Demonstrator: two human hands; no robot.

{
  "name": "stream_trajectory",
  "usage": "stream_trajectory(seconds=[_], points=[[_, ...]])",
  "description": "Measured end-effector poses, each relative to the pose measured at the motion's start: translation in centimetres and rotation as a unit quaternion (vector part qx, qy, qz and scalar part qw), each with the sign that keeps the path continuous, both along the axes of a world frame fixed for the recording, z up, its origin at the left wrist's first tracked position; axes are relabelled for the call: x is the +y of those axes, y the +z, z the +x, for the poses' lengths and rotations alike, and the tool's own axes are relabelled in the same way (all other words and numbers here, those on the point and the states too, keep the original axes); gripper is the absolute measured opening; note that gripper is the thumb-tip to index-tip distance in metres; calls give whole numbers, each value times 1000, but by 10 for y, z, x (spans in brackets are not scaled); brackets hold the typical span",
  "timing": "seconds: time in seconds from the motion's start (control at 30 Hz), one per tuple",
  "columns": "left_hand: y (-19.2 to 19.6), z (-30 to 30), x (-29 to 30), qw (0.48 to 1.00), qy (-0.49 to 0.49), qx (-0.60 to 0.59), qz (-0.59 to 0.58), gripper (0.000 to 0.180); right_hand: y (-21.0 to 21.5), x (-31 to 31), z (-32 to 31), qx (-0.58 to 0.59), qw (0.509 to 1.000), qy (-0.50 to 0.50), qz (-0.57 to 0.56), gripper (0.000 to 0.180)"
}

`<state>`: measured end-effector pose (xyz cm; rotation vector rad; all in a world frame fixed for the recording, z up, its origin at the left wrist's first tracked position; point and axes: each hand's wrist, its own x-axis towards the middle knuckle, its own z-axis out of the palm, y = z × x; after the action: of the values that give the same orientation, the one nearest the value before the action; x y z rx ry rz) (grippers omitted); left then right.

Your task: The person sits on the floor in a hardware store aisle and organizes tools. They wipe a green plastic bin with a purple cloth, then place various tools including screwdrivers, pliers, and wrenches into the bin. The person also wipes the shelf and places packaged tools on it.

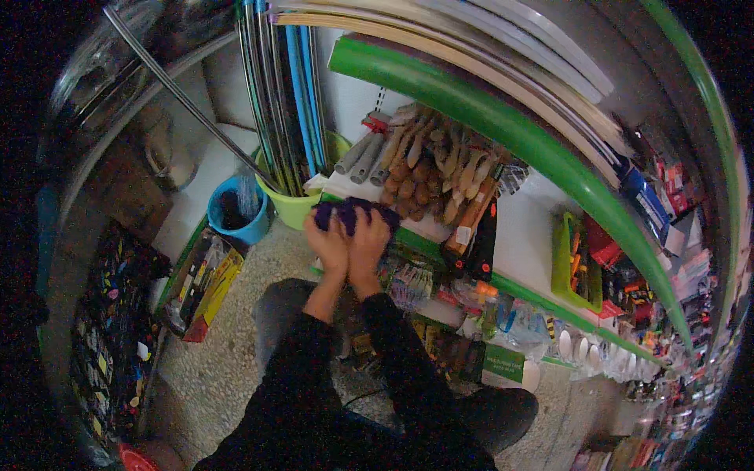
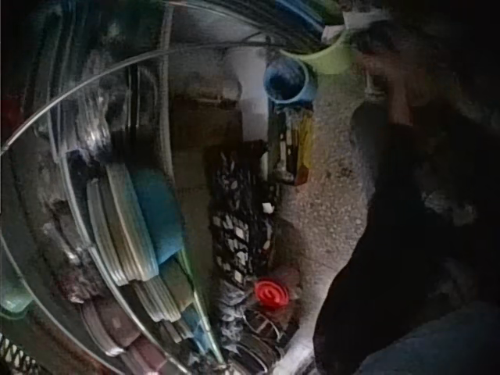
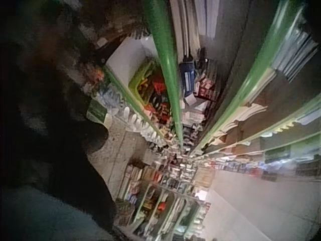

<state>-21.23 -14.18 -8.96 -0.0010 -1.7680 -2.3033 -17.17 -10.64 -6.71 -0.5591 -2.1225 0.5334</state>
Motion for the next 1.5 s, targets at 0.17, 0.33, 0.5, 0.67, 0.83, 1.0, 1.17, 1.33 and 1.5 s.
stream_trajectory(seconds=[0.17, 0.33, 0.5, 0.67, 0.83, 1.0, 1.17, 1.33, 1.5], points=[[27, -26, -22, 996, 75, -39, 41, 18, 32, -8, -34, -88, 969, 149, 175, 42], [-10, -34, -28, 994, 12, -65, 89, 20, 44, -11, -27, -113, 948, 209, 214, 44], [-7, 14, -9, 989, -100, -111, -11, 26, 19, 17, 11, -139, 949, 182, 217, 45], [-34, 30, -5, 953, -217, -145, -155, 29, 6, 27, 54, -198, 958, 143, 149, 44], [4, 62, -10, 971, -218, -96, -35, 27, 11, 32, 90, -71, 993, 80, 43, 42], [75, 29, -33, 995, -79, 50, 43, 24, 84, 2, 33, -13, 989, 137, 47, 46], [43, -35, -42, 982, 11, 4, -187, 32, 81, 9, -24, -247, 962, 84, 75, 60], [29, -46, -43, 995, -19, -88, -31, 29, 65, -5, -56, -182, 966, 169, 77, 50], [39, -46, -57, 993, 41, -57, 96, 18, 70, -27, -74, -166, 945, 272, 77, 34]])
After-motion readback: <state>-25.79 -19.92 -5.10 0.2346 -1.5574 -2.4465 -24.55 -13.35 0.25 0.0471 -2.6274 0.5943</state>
